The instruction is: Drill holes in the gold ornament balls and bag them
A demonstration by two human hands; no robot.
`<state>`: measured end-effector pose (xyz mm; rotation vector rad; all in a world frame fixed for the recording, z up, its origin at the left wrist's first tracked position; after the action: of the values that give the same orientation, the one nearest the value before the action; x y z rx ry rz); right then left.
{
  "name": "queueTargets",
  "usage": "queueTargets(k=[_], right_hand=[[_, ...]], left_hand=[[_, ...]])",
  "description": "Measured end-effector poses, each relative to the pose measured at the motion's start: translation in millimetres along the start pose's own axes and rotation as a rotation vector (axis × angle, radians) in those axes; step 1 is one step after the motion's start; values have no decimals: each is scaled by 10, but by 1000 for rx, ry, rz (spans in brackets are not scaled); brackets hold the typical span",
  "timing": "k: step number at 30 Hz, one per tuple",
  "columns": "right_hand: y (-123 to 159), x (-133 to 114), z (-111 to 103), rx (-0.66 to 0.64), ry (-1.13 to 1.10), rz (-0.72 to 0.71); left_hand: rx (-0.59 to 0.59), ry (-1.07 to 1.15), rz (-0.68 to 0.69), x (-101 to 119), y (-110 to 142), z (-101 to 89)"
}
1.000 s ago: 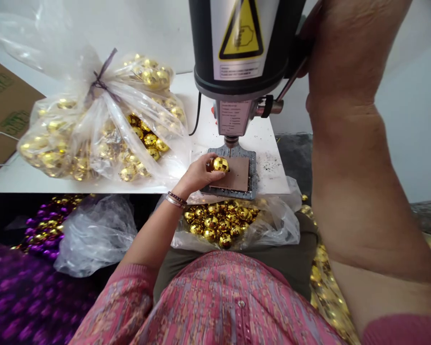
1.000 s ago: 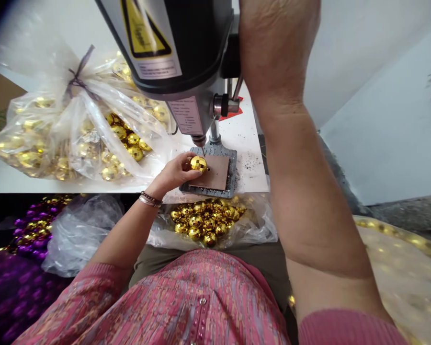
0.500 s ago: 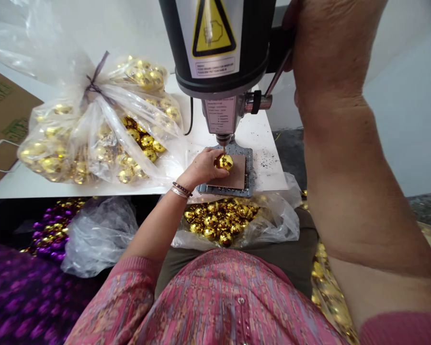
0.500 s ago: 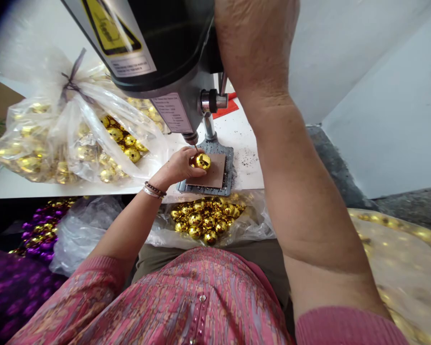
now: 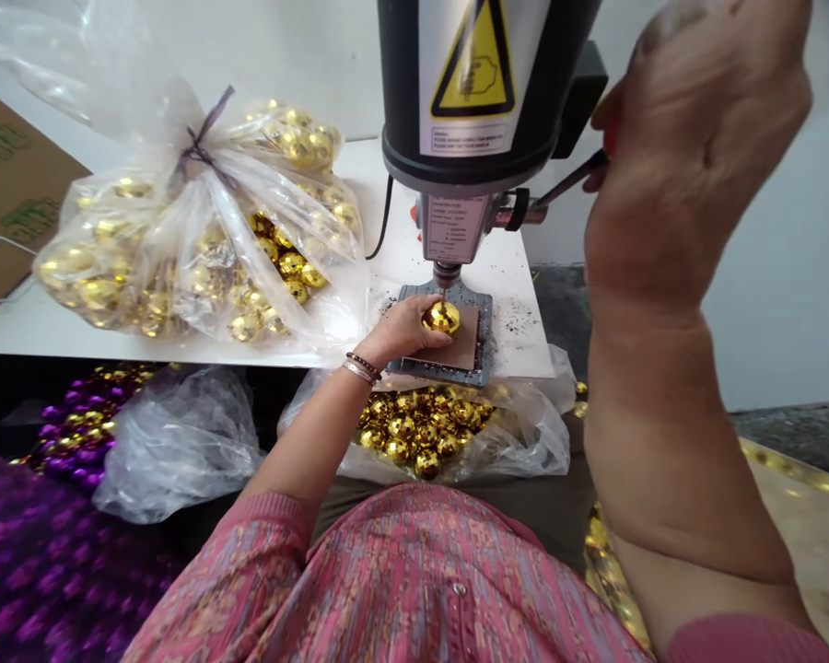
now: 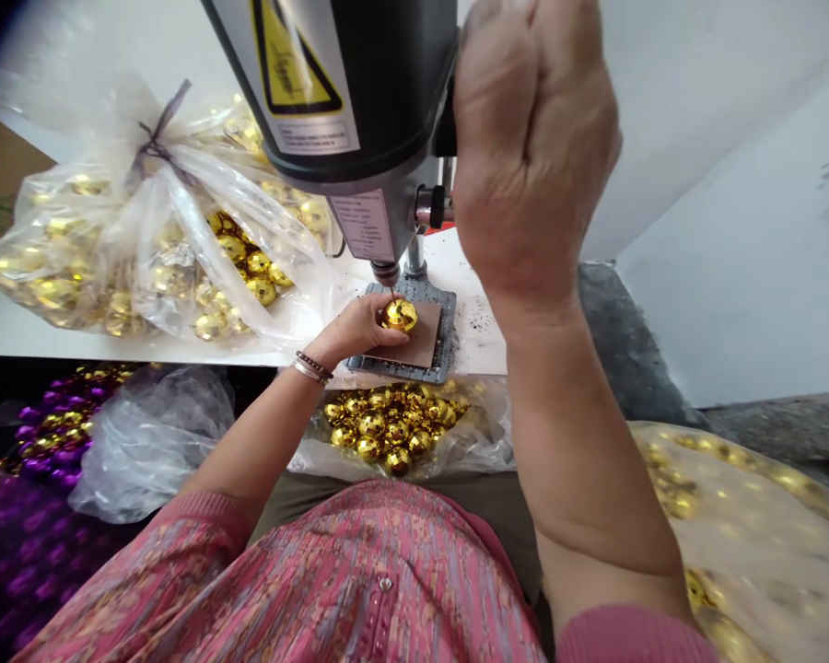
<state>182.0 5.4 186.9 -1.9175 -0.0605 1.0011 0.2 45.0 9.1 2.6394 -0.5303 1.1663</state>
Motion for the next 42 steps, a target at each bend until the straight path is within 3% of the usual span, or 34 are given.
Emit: queueTargets(k=[3,9,26,31,34,38,42], right_hand=[[274,-15,-135,56,-4,-123],[622,159,-239,23,205,-371],[1042,448,-138,98,190,-272],[1180,512,-68,155,141,-328],[1115,447,-69,178,133,-332],[653,270,-144,161,143,-241],[208,187,-165,-48,156,-53]], left_hand=[[5,3,-1,5,12,20],[32,4,20,-14,24,35],[1,134,48,-54,54,71],[21,125,61,-52,56,76],[24,75,66,-21,66,70],[35,40,21,47,119,54],[71,82,13,92,304,-40]])
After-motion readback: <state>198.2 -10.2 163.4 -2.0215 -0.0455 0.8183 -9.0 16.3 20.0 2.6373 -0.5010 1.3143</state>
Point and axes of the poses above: each hand's wrist, its own y-axis away from the middle knuckle, its own z-axis out of the palm, x = y × z, the point moved 2 cm from there along -y, towards the middle knuckle, and after that the axes turned 3 degrees about x, right-handed, at the moved point
